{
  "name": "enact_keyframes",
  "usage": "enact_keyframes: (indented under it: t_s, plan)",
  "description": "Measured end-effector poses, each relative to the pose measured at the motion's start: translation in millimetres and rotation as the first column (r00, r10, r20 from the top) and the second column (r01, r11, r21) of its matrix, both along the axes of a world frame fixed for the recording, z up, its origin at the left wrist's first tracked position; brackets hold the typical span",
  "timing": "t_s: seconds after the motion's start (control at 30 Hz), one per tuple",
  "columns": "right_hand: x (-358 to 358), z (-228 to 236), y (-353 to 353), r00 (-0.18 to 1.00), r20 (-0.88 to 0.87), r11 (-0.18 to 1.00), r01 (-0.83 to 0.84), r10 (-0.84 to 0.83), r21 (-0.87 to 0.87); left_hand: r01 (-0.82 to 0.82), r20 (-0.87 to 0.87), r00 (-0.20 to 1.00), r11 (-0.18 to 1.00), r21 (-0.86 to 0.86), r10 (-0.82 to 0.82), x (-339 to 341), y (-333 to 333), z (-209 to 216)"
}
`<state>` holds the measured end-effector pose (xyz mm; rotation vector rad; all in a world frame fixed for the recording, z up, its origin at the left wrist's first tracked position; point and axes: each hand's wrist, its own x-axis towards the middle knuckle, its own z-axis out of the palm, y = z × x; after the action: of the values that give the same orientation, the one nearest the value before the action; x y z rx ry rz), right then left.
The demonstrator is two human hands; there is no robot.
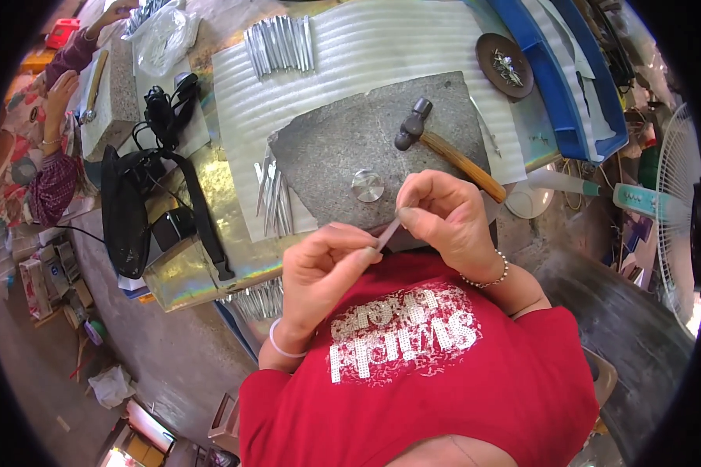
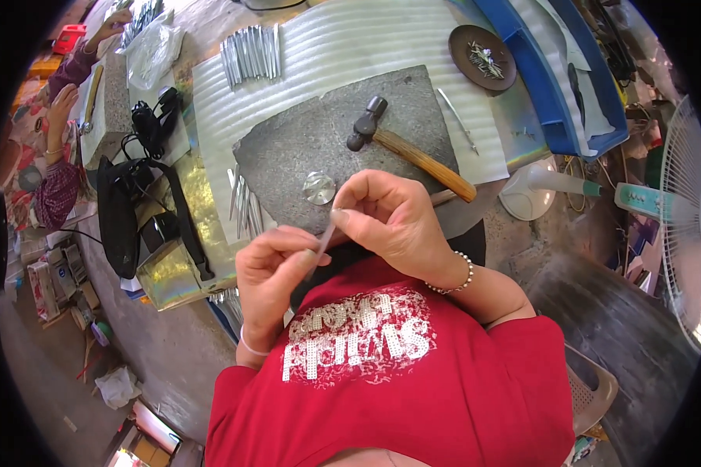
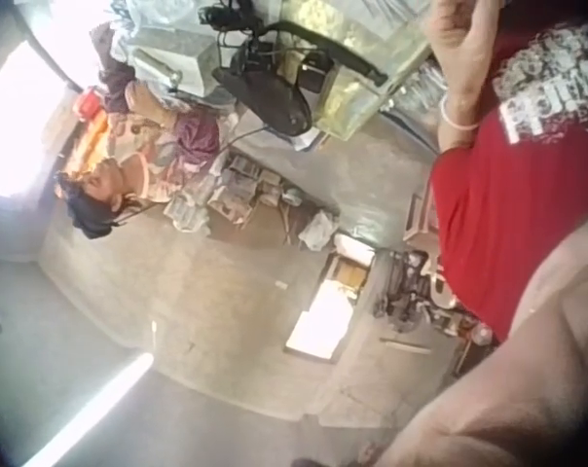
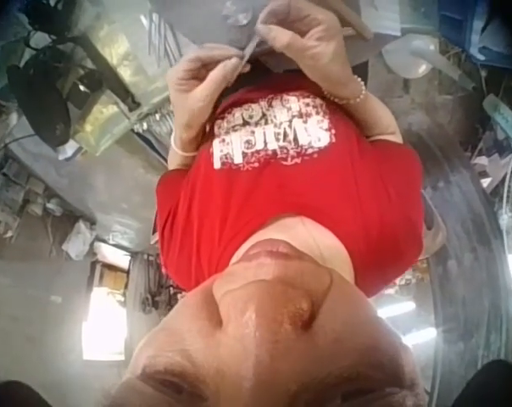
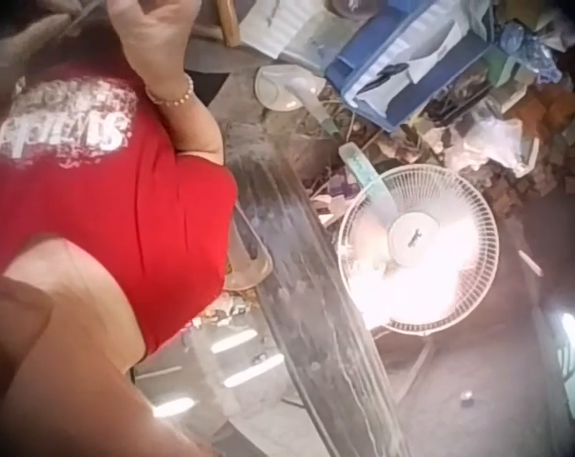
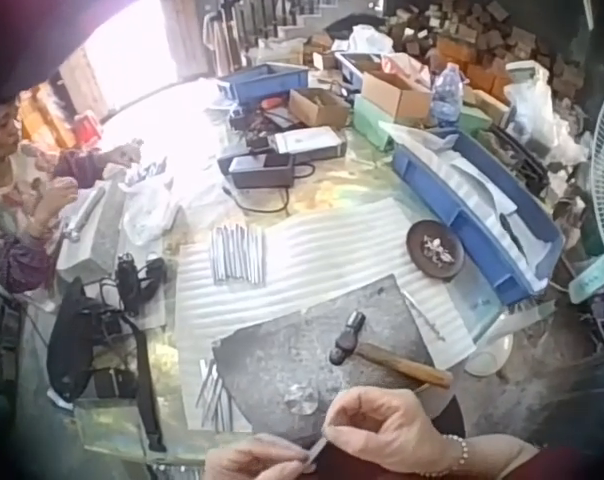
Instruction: Manually stamping or marking thin metal strips using a punch and a hammer on a workshop bench.
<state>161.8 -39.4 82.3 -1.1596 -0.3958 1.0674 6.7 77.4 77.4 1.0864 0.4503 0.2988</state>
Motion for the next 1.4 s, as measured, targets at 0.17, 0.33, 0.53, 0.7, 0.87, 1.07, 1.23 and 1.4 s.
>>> enact_keyframes:
  t_s: [0.17, 0.33, 0.53, 0.7, 0.87, 1.07, 1.23, 1.4]
  plan:
    - [-2, 7, 10, 0.978, -0.124, 0.983, -0.175, 0.167, -0.061, 0.132, -0.219, 0.966, 0.991, -0.02, -0.133, -2, -2, 12]
    - [-6, 6, 18, 0.955, -0.241, 0.974, -0.204, 0.174, -0.104, 0.129, -0.122, 0.978, 0.953, -0.274, -0.168, -4, 6, 9]
    - [-7, 3, 22, 0.95, -0.238, 0.961, -0.241, 0.204, -0.138, 0.171, -0.075, 0.971, 0.877, -0.45, -0.228, -5, 12, 6]
    - [-9, 7, 25, 0.952, -0.243, 0.963, -0.227, 0.188, -0.143, 0.183, -0.042, 0.973, 0.873, -0.452, -0.226, -4, 14, 3]
    - [-9, 10, 26, 0.949, -0.252, 0.964, -0.23, 0.191, -0.134, 0.234, 0.024, 0.967, 0.844, -0.483, -0.255, -5, 14, 2]
    - [-12, 9, 20, 0.942, -0.258, 0.965, -0.246, 0.216, -0.09, 0.259, 0.06, 0.962, 0.827, -0.5, -0.265, -8, 10, 5]
    - [-14, 8, 10, 0.914, -0.308, 0.954, -0.294, 0.264, -0.054, 0.31, 0.076, 0.947, 0.833, -0.458, -0.311, -12, 3, 5]
    - [-21, 3, -7, 0.892, -0.391, 0.963, -0.265, 0.228, -0.044, 0.305, 0.023, 0.941, 0.816, -0.49, -0.338, -13, -8, 7]
